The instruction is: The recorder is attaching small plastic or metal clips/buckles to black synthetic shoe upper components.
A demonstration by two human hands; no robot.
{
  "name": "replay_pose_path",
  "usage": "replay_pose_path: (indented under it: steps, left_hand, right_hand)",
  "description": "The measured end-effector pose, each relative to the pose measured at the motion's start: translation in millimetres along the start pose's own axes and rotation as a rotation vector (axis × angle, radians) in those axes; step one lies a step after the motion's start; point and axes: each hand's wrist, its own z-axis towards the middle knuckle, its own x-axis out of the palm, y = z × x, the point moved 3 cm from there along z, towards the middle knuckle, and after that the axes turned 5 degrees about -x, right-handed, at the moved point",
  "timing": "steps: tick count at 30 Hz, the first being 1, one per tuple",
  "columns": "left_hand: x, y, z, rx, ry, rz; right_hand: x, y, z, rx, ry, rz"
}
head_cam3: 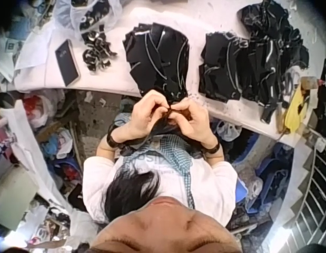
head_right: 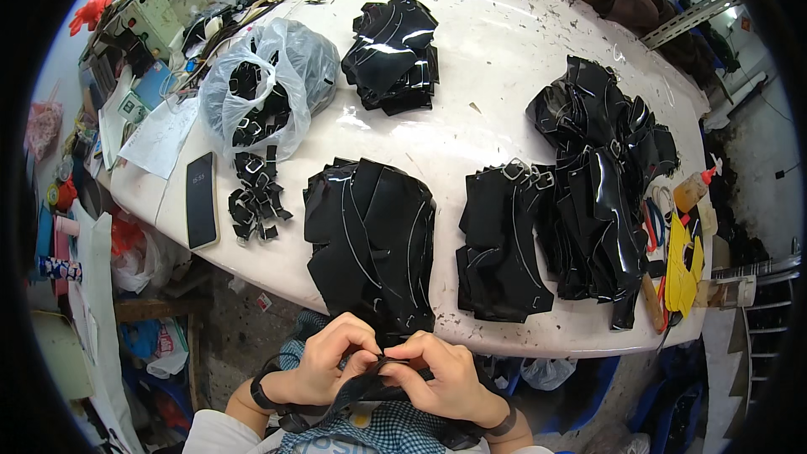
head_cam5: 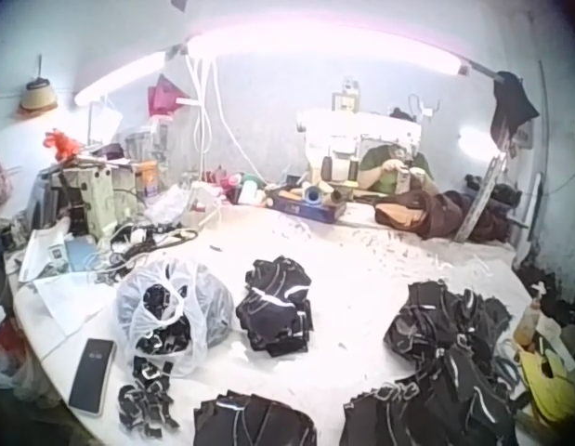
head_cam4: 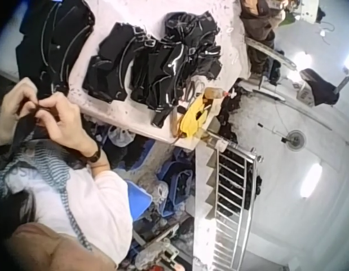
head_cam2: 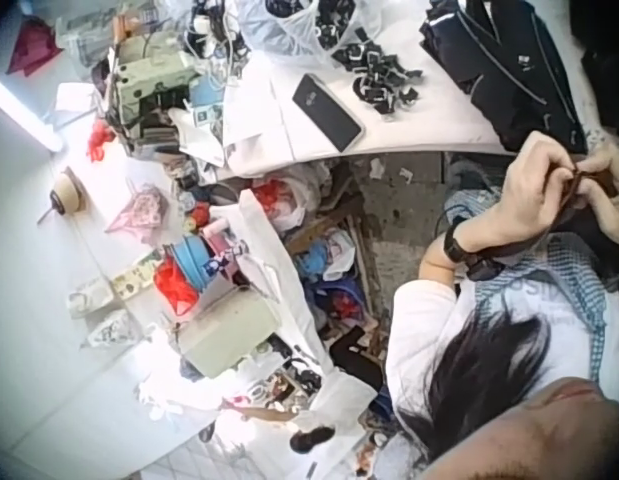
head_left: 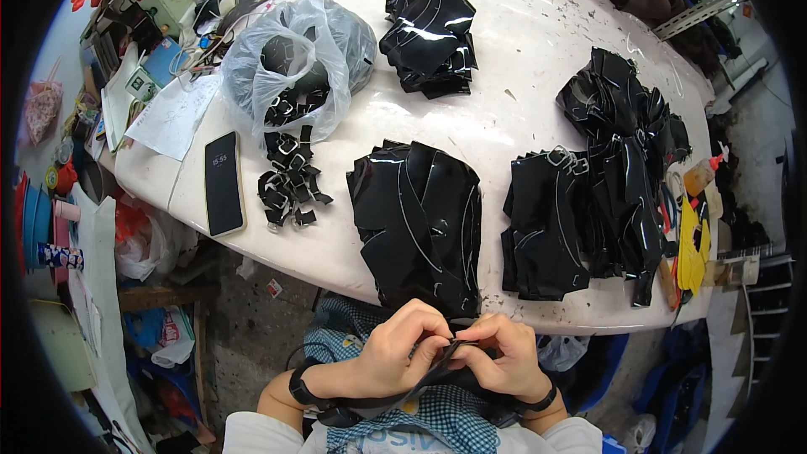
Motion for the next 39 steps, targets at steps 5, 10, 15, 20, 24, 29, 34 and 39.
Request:
replay_pose_path:
  steps: [5,10,15,20,24,29,34,39]
  left_hand:
    - [-11.2,18.5,2.2,-0.255,0.349,-0.495]
    - [-17.0,-0.9,6.5,-0.191,0.265,-0.132]
    - [-17.1,13.6,-0.4,-0.283,0.189,-0.251]
    - [-15.3,14.5,-3.4,-0.318,0.234,-0.277]
    - [-13.2,11.9,-2.6,-0.325,0.269,-0.296]
    - [-11.8,14.6,-3.9,-0.325,0.271,-0.304]
    - [-20.5,10.4,-9.0,-0.340,0.002,-0.400]
    - [-21.9,19.9,-16.2,-0.298,-0.114,-0.492]
  right_hand:
    - [-3.2,-0.8,-1.9,0.088,0.007,0.000]
    - [0.4,-6.7,-2.7,0.079,-0.156,-0.070]
    - [-2.6,1.4,2.0,-0.048,-0.049,-0.248]
    - [-2.5,-6.8,-4.7,0.146,-0.013,0.129]
    - [-1.9,-9.8,-8.6,0.315,0.020,0.527]
    - [-1.2,-16.7,-9.2,0.322,0.009,0.680]
    - [1.4,-17.8,-9.2,0.214,0.081,0.483]
    - [7.3,-3.7,-3.5,-0.025,0.371,-0.057]
